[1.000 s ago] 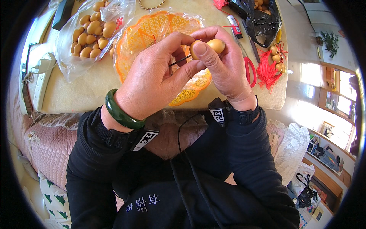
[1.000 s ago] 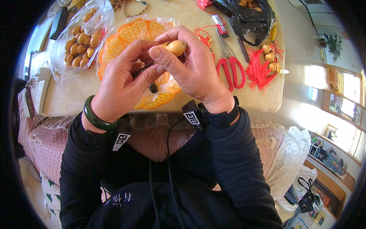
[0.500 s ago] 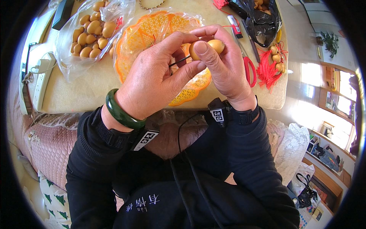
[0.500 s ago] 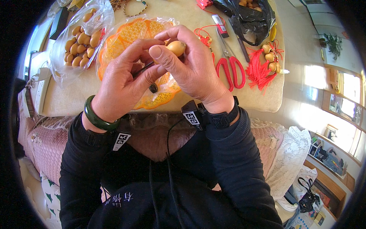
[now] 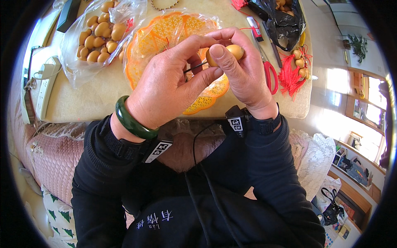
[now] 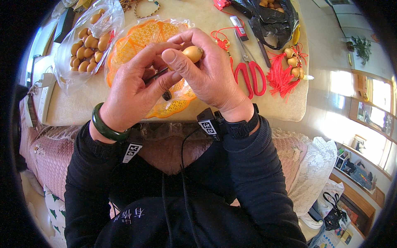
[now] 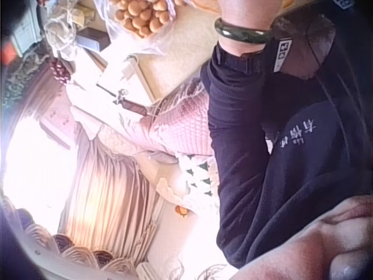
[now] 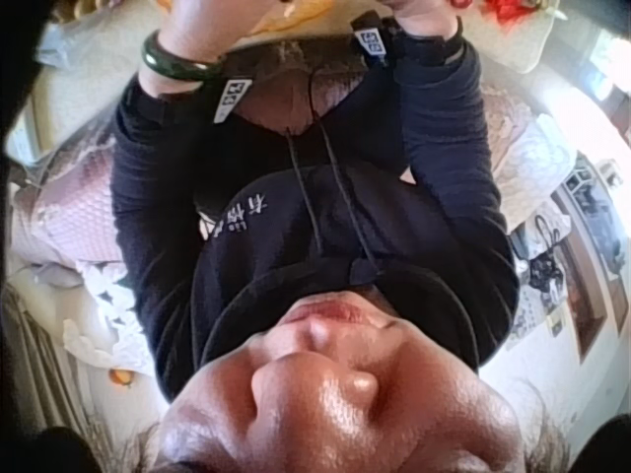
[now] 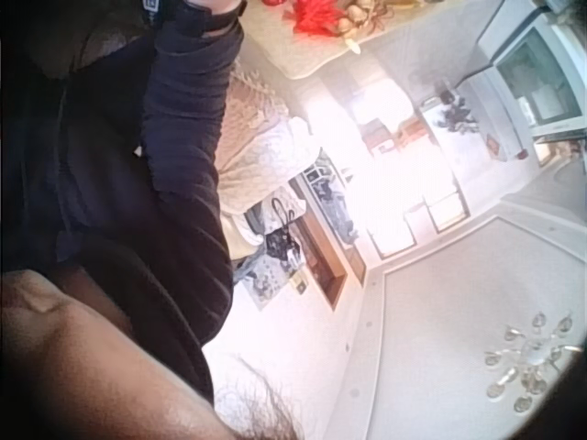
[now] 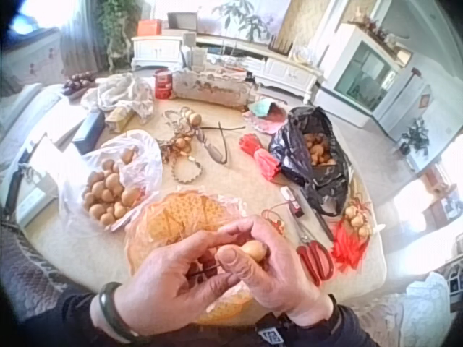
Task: The person holds a small round wooden bead and uses a hand drill to create a hole through its center. They rotate the bead and reposition the drill bit multiple times to complete the hole.
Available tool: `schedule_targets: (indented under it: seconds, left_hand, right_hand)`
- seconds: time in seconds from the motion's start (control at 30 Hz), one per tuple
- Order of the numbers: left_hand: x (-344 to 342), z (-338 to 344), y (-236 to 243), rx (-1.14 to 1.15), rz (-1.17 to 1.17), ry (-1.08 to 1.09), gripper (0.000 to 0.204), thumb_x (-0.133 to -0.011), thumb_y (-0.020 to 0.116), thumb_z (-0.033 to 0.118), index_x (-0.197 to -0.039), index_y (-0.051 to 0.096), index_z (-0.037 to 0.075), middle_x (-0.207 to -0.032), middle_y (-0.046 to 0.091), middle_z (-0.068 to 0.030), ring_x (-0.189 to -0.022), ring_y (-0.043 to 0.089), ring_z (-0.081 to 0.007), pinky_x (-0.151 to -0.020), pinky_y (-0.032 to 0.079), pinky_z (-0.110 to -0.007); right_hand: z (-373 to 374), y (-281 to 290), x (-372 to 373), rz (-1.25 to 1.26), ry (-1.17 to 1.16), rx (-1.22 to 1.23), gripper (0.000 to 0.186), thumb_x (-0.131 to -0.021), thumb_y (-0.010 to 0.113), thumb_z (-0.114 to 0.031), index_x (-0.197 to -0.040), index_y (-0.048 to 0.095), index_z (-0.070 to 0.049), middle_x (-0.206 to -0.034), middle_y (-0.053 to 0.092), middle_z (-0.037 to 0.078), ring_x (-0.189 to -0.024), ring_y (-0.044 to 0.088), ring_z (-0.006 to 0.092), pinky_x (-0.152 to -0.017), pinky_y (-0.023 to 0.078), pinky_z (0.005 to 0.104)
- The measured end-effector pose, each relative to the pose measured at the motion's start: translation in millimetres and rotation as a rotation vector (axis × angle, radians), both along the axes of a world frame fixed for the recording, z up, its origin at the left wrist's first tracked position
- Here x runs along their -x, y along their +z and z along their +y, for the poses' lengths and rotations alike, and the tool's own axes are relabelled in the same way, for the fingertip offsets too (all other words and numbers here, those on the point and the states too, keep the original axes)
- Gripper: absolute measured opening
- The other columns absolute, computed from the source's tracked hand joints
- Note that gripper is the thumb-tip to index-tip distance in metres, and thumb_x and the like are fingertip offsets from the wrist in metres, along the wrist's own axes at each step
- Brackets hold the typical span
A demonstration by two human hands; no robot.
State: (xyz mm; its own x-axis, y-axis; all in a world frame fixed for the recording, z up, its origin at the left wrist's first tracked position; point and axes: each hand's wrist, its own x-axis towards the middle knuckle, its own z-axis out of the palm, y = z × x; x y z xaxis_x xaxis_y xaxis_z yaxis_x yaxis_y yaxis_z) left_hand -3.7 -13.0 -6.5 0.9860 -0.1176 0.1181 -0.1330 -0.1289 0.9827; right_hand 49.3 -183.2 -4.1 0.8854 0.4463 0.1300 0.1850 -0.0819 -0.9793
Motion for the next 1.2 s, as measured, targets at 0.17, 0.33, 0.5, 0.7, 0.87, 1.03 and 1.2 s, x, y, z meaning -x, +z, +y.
schedule_targets:
  seconds: [0.17, 0.33, 0.5, 0.7, 0.87, 1.03, 1.2]
  left_hand:
    - [0.2, -0.5, -0.9, 0.029, 0.011, -0.006, 0.038, -0.086, 0.076, 0.013, -0.122, 0.063, 0.008, -0.074, 0.053, -0.0024, -0.063, 0.049, -0.0109, -0.058, 0.044, -0.026]
    - [-2.3, -0.3, -3.8, 0.148, -0.004, 0.026, 0.037, -0.088, 0.076, 0.012, -0.122, 0.062, 0.007, -0.08, 0.053, 0.0019, -0.066, 0.047, -0.0047, -0.058, 0.043, -0.021]
    - [-3.0, 0.0, -0.6, 0.299, 0.007, 0.049, 0.037, -0.093, 0.071, 0.013, -0.125, 0.056, 0.003, -0.092, 0.055, 0.0019, -0.074, 0.051, -0.0014, -0.065, 0.045, -0.016]
    - [-5.9, 3.1, 10.3, 0.506, 0.14, 0.073, 0.036, -0.097, 0.067, 0.016, -0.127, 0.053, 0.002, -0.097, 0.059, 0.001, -0.087, 0.055, -0.0033, -0.076, 0.048, -0.018]
    - [-6.7, 6.9, 15.2, 0.647, 0.282, 0.061, 0.034, -0.101, 0.06, 0.024, -0.128, 0.052, 0.005, -0.105, 0.059, 0.0014, -0.092, 0.056, -0.0041, -0.077, 0.047, -0.02]
    - [-11.0, 3.2, 13.9, 0.898, 0.343, 0.053, 0.029, -0.101, 0.059, 0.022, -0.125, 0.053, 0.007, -0.107, 0.061, 0.0005, -0.093, 0.057, -0.0072, -0.079, 0.047, -0.022]
    - [-14.0, -2.5, 11.5, 1.026, 0.383, 0.097, 0.024, -0.101, 0.058, 0.02, -0.121, 0.056, 0.007, -0.107, 0.062, -0.0009, -0.094, 0.058, -0.0107, -0.082, 0.047, -0.027]
  right_hand:
    - [-2.0, 1.8, 0.5, 0.064, 0.038, -0.011, 0.045, -0.094, 0.067, -0.042, -0.113, 0.058, -0.001, -0.093, 0.063, 0.004, -0.087, 0.06, 0.0065, -0.074, 0.051, 0.0212]
    - [-1.8, 1.4, 2.8, 0.156, 0.028, -0.14, 0.045, -0.099, 0.059, -0.045, -0.112, 0.059, -0.002, -0.09, 0.06, 0.002, -0.079, 0.058, 0.0057, -0.069, 0.05, 0.0206]
    - [-3.1, -0.8, -0.7, 0.245, 0.034, -0.224, 0.034, -0.103, 0.054, -0.035, -0.109, 0.06, -0.002, -0.087, 0.06, 0.001, -0.072, 0.056, 0.0062, -0.066, 0.05, 0.0207]
    - [2.6, -1.1, 3.6, 0.258, 0.007, -0.124, 0.019, -0.1, 0.062, -0.02, -0.101, 0.063, -0.001, -0.084, 0.063, 0.0, -0.072, 0.059, 0.0051, -0.064, 0.051, 0.0201]
    - [10.6, 2.8, 9.0, 0.32, 0.057, -0.143, 0.019, -0.094, 0.07, -0.018, -0.101, 0.065, -0.001, -0.089, 0.067, 0.001, -0.074, 0.062, 0.0052, -0.065, 0.051, 0.0201]
    - [19.6, 2.7, 11.1, 0.315, 0.01, -0.168, 0.018, -0.091, 0.073, -0.014, -0.1, 0.065, -0.001, -0.085, 0.067, -0.001, -0.071, 0.06, 0.004, -0.063, 0.049, 0.0196]
    - [26.2, -0.5, 14.0, 0.277, -0.024, -0.151, 0.016, -0.092, 0.072, -0.013, -0.096, 0.064, 0.0, -0.084, 0.066, -0.002, -0.069, 0.056, 0.0025, -0.062, 0.047, 0.0193]
